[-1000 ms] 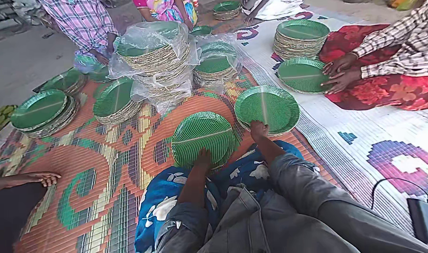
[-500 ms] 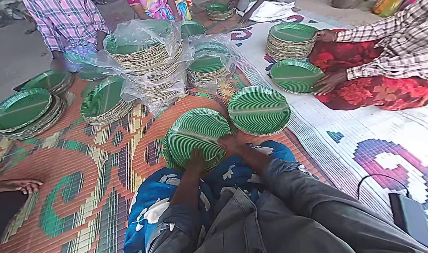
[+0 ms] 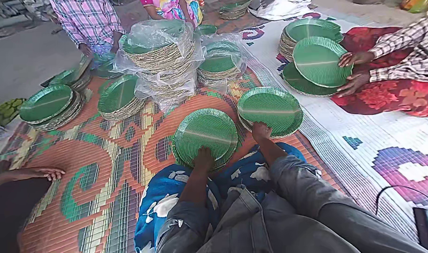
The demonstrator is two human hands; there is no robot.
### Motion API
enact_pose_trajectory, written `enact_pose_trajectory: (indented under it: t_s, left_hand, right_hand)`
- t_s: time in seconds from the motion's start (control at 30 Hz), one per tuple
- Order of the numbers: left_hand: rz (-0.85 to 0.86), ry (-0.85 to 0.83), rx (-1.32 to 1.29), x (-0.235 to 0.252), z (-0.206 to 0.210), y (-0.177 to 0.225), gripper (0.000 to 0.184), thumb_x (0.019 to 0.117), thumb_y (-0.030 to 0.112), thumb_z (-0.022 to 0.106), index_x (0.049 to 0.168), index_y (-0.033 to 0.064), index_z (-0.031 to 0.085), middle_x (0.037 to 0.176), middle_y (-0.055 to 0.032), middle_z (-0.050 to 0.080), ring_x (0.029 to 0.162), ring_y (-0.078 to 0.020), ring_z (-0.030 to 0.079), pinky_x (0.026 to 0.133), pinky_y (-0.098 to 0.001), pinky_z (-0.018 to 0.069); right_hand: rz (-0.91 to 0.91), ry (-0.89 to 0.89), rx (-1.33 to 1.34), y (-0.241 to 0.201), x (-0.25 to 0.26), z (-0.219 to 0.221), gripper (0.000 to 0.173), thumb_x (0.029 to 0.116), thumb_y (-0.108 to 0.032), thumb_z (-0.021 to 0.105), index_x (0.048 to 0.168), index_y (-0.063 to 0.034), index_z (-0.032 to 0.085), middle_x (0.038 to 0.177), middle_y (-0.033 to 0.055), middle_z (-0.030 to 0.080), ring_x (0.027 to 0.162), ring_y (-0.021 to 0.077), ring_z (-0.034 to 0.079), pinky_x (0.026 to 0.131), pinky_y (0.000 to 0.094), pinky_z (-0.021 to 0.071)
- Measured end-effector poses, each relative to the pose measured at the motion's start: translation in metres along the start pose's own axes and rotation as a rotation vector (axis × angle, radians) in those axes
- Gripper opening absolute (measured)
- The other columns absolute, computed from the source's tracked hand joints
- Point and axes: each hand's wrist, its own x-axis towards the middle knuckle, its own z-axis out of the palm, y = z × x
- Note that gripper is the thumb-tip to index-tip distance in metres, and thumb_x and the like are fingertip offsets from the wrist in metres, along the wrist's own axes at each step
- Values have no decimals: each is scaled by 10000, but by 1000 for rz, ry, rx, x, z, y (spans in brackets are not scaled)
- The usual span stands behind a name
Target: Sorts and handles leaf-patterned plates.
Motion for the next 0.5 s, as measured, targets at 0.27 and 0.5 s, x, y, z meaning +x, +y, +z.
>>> enact_pose_trajectory:
  t_s: [0.27,0.5]
  left_hand:
    - [420,1170,-205,5,-4,-1,531,1033,215,373,1440,-90,525,1529,-343,443,1430,-544,412,1169,-692,268]
    - [71,-8,62,4,11,0,805,1036,369,579,1652,82,147,1732,-174,34,1600,-369,70,1199,-688,204]
  right_hand:
    - [-1167,-121,-77,-27,-56,49,283,1064,-71,474,1231,42,672,1305,248,661,1241,430,630,982,592,512]
    - [-763,-258,-83,-23,-29,36,486,1122,-327,402,1358,43,610,1447,249,578,1412,405,493,1202,562,310]
